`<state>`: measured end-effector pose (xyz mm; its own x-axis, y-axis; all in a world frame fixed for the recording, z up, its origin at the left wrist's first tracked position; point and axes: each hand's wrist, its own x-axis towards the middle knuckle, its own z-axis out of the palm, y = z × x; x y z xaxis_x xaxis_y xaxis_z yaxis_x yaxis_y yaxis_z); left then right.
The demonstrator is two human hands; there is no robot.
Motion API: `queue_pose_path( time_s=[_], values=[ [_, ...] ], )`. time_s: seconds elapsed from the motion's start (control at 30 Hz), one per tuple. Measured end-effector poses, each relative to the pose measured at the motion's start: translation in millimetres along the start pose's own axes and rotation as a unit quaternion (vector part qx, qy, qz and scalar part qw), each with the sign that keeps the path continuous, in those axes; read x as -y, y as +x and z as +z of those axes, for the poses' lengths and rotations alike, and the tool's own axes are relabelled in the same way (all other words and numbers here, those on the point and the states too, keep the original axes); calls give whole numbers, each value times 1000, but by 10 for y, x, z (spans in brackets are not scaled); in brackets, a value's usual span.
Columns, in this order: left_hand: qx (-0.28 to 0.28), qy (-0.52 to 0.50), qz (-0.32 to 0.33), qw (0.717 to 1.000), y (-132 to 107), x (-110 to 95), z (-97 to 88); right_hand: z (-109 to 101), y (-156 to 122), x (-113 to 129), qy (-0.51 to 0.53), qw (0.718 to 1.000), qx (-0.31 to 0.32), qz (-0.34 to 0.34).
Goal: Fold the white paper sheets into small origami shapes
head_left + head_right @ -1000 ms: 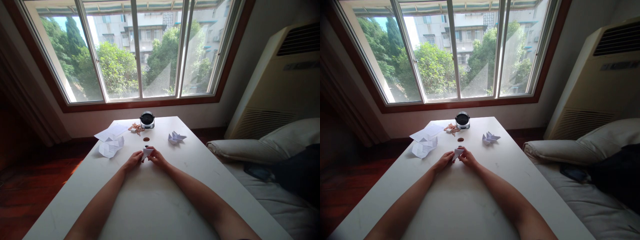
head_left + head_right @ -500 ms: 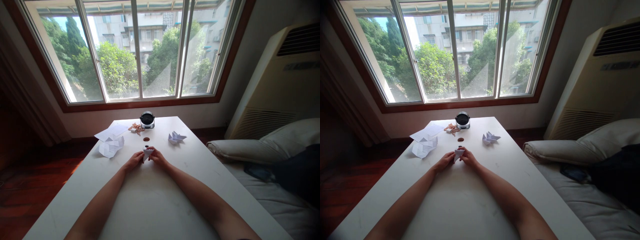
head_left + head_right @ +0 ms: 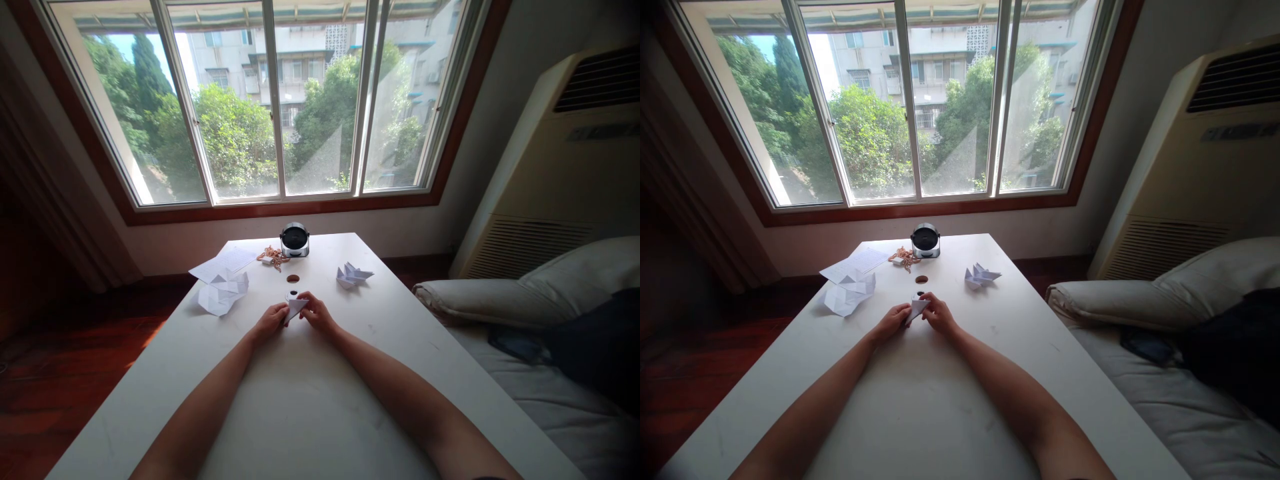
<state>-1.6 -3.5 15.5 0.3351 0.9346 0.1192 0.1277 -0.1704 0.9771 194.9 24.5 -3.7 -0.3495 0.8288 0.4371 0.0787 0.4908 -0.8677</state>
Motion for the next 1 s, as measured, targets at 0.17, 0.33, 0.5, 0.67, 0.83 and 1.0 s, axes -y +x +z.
queue_pose_path(
  time_s=[0.17, 0.33, 0.5, 0.67, 0.83, 1.0],
  values=[
    [0, 26, 14, 1000, 13, -2, 15, 13, 1, -18, -4, 1000, -2, 1],
    [-9, 19, 8, 1000, 11, 2, 11, 8, -10, 16, 11, 1000, 16, -7],
    [-9, 15, 15, 1000, 10, 3, 12, 6, -6, 5, 25, 999, 21, -21],
    [-16, 8, 11, 1000, 17, 25, 0, 10, 0, -21, 40, 999, 27, -24],
    [-19, 3, 9, 1000, 9, 21, -10, 9, -5, -14, 35, 999, 26, -24],
    [-21, 6, 9, 1000, -1, -12, -4, -12, -23, 57, 8, 999, 36, -33]
  ],
)
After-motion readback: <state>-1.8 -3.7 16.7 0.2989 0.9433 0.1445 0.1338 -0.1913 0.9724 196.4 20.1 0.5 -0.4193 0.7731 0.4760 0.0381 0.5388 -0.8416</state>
